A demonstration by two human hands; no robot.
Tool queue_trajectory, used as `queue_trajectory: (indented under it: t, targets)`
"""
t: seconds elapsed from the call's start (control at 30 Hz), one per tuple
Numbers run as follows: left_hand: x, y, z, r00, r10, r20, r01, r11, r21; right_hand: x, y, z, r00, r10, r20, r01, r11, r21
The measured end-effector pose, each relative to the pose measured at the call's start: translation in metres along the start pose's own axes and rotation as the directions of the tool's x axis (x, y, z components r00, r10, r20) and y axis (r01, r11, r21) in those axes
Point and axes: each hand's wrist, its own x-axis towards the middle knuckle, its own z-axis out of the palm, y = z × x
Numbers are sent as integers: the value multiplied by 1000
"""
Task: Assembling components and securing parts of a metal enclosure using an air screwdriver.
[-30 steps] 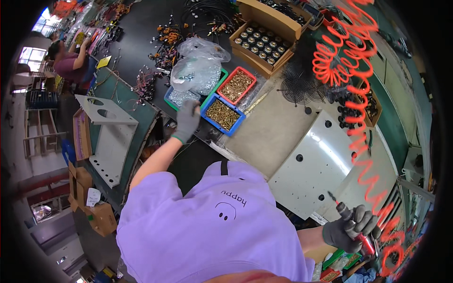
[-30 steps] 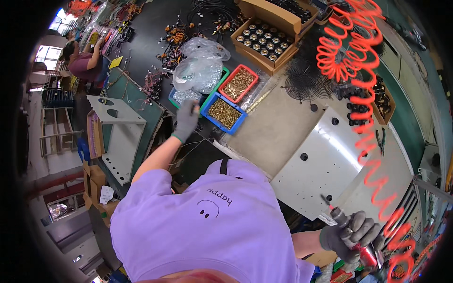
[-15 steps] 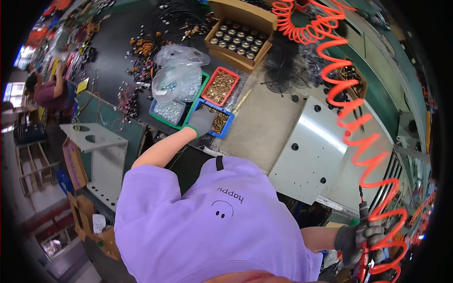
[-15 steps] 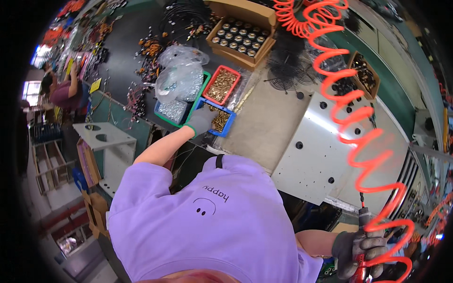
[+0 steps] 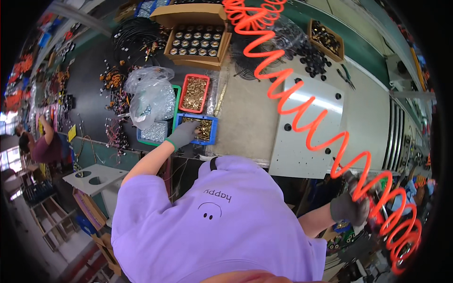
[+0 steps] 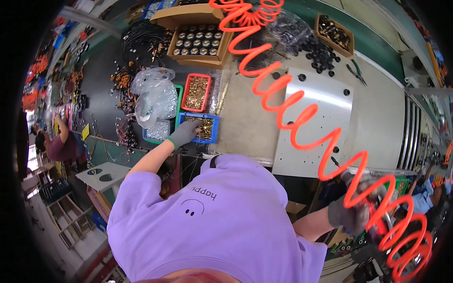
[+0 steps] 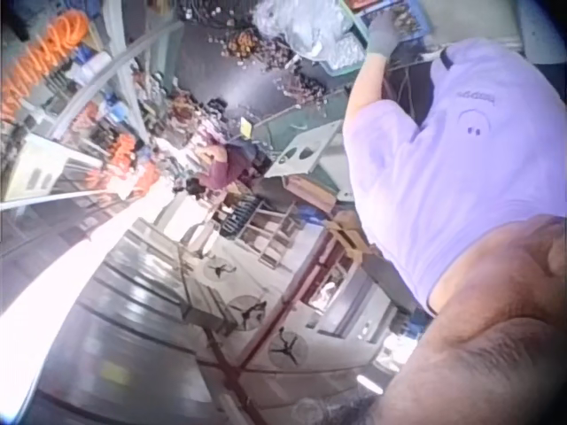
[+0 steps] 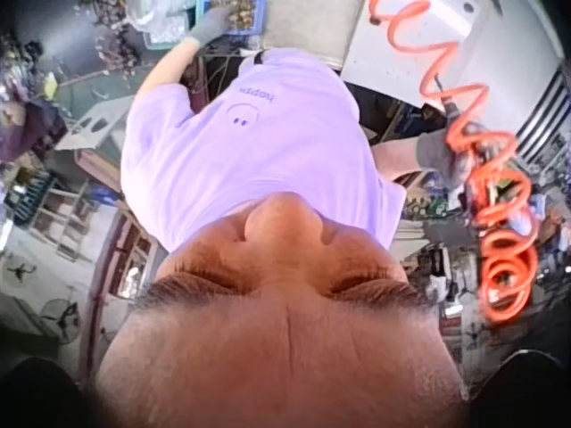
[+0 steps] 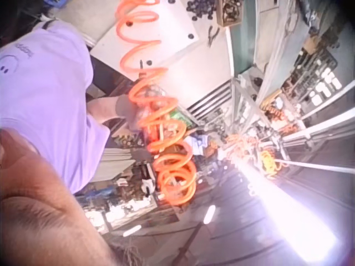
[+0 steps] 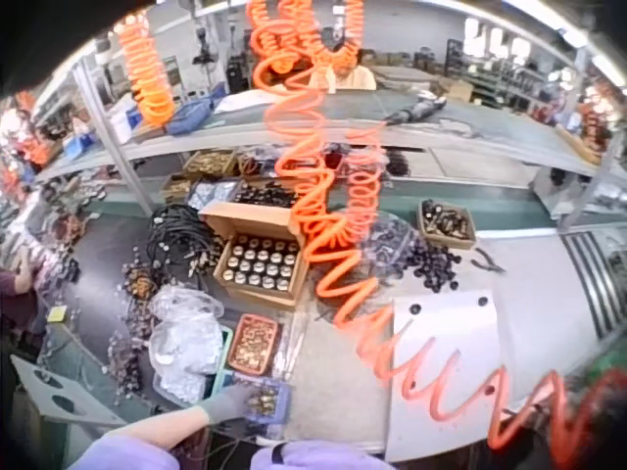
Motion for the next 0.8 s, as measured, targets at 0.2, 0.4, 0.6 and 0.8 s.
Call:
queue_trajectory:
  t: [0.2,0.4,0.6,0.8]
  targets:
    - [-18,-5,-3,978,-63,-198,-43,872,-488,2,20,10,993,88,-85,-65,967,245]
    - [-30,14,-9,984,-84,157,116,-363,-925,15,23,-8,994,-67,-81,81,979,186]
    - [-28,16,-2,954,-241,178,81,-362,-929,5,4,-51,985,-52,-165,77,986,147]
    - [-28,61,-5,975,-221,-30,-134,-474,-870,-10,-2,-91,936,-90,-340,99,995,9]
